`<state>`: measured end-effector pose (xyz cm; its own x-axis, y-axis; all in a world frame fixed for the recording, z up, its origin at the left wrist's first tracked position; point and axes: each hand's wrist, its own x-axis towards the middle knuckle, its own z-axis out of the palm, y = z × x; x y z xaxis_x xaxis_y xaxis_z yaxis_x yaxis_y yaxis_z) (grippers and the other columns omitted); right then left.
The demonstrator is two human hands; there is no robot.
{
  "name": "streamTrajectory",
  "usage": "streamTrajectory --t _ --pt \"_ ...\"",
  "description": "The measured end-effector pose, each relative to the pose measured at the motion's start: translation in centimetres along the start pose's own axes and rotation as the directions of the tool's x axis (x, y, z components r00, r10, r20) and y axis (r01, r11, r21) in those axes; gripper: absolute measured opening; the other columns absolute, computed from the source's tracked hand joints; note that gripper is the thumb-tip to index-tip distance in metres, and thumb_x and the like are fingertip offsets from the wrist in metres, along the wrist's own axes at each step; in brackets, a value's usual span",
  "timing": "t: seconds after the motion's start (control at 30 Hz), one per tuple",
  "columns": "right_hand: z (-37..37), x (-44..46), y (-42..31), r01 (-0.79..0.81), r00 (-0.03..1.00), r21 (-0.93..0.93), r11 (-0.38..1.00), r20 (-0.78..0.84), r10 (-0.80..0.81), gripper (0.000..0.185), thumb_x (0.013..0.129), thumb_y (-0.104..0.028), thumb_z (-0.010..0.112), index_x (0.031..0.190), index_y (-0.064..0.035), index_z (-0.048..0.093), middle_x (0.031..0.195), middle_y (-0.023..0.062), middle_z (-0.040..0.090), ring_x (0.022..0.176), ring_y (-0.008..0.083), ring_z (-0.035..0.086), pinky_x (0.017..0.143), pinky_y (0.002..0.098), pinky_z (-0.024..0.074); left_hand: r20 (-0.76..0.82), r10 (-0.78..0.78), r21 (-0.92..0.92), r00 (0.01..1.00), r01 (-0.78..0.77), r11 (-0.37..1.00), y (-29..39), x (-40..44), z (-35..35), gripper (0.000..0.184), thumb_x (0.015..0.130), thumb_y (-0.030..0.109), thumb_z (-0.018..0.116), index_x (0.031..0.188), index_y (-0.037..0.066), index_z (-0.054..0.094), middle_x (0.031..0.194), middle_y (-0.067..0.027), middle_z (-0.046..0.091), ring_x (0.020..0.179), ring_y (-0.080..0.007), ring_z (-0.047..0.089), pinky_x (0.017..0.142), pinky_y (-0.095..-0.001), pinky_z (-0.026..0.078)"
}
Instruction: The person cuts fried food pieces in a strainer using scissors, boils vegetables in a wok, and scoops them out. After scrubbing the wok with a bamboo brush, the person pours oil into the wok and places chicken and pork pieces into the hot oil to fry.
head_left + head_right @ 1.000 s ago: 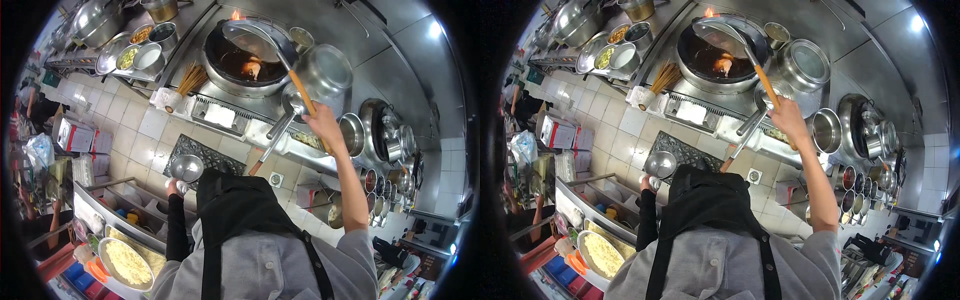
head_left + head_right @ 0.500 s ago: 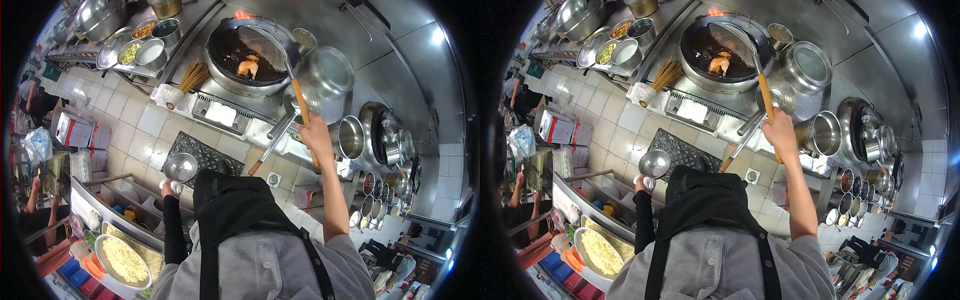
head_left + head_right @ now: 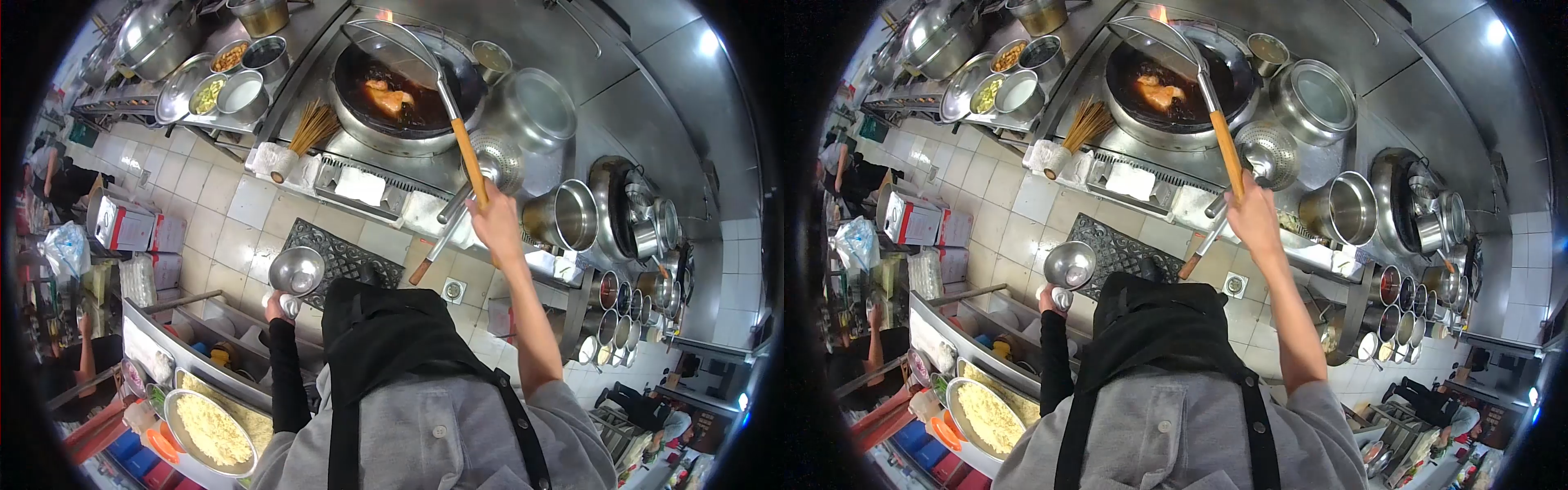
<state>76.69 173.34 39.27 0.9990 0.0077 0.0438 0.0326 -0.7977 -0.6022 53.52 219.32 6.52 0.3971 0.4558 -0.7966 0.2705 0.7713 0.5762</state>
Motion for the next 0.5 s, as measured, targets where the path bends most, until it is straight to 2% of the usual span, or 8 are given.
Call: streamTrajectory --t 0.03,0.1,0.13,0.2,0.23,0.37,0.5 --pt "-0.4 -0.5 0.8 0.051 0.998 -0.031 0.998 -0.019 -0.051 0.045 0.087 -0.014 0.071 0.125 0.0062 0.058 0.09 0.0335 0.066 0.092 0.052 0.063 0.084 0.0558 0.0469 -0.005 0.003 -0.009 1.0 -0.003 1.0 0.1 -0.4 0.1 0.02 0.083 0.012 0.068 0.099 0.001 0.065 0.085 -0.0096 0.066 0.071 -0.026 0.068 0.062 -0.042 0.058" --pt "-3.3 -1.7 -1.9 -0.039 0.991 -0.059 0.997 0.126 0.046 0.049 0.088 -0.016 0.072 0.13 0.003 0.059 0.091 0.0316 0.067 0.092 0.051 0.064 0.084 0.0516 0.0503 -0.007 0.011 -0.026 1.0 -0.011 1.0 0.1 -1.1 0.0 0.019 0.083 0.012 0.069 0.098 0.001 0.065 0.085 -0.0091 0.066 0.07 -0.0252 0.068 0.062 -0.0414 0.058" --pt "-4.4 -2.2 -2.9 -0.081 0.976 -0.079 0.994 0.196 0.095 0.051 0.088 -0.017 0.073 0.133 0.0014 0.06 0.092 0.0307 0.068 0.092 0.0505 0.064 0.084 0.0495 0.052 0.001 -0.001 -0.013 1.0 0.001 1.0 0.2 -1.1 -0.2 0.016 0.084 0.014 0.068 0.096 0.004 0.065 0.083 -0.0069 0.065 0.069 -0.0237 0.067 0.061 -0.0402 0.057" --pt "-4.1 -3.8 -2.6 -0.004 0.988 -0.065 0.998 0.153 0.014 0.049 0.087 -0.014 0.071 0.131 0.0035 0.058 0.091 0.0314 0.068 0.091 0.0509 0.064 0.086 0.0533 0.0504 0.016 -0.026 0.011 1.0 0.025 1.0 -0.4 -0.5 -1.0 0.009 0.087 0.018 0.068 0.092 0.011 0.065 0.078 -0.0024 0.064 0.066 -0.0208 0.066 0.058 -0.0378 0.057" --pt "-3.7 -4.1 -2.4 0.034 0.991 -0.059 0.998 0.132 -0.026 0.049 0.087 -0.012 0.071 0.131 0.0045 0.057 0.09 0.0318 0.067 0.091 0.0511 0.065 0.087 0.0551 0.0496 -0.035 0.003 0.007 0.999 -0.003 1.0 -0.9 0.2 -1.2 0.01 0.086 0.018 0.068 0.092 0.011 0.065 0.078 -0.0022 0.064 0.066 -0.0209 0.066 0.058 -0.0373 0.056" --pt "-0.2 -4.2 -0.2 0.012 0.99 -0.092 0.996 0.143 0.001 0.054 0.088 -0.012 0.069 0.137 0.0038 0.052 0.089 0.0318 0.068 0.095 0.0498 0.066 0.085 0.0558 0.0511 0.004 0.013 0.021 1.0 -0.013 1.0 -0.6 -1.0 -0.3 0.013 0.086 0.016 0.069 0.091 0.006 0.064 0.08 -0.0045 0.063 0.068 -0.0228 0.066 0.06 -0.0378 0.055" --pt "1.7 -4.2 0.7 -0.069 0.991 -0.043 0.997 0.114 0.074 0.056 0.088 -0.009 0.069 0.14 0.0028 0.052 0.086 0.0312 0.068 0.088 0.0494 0.067 0.08 0.0539 0.0531 0.05 0.005 0.025 0.999 -0.007 1.0 -0.1 -0.5 0.0 0.013 0.084 0.013 0.069 0.094 0.005 0.065 0.082 -0.0054 0.064 0.071 -0.0232 0.067 0.063 -0.0379 0.056"
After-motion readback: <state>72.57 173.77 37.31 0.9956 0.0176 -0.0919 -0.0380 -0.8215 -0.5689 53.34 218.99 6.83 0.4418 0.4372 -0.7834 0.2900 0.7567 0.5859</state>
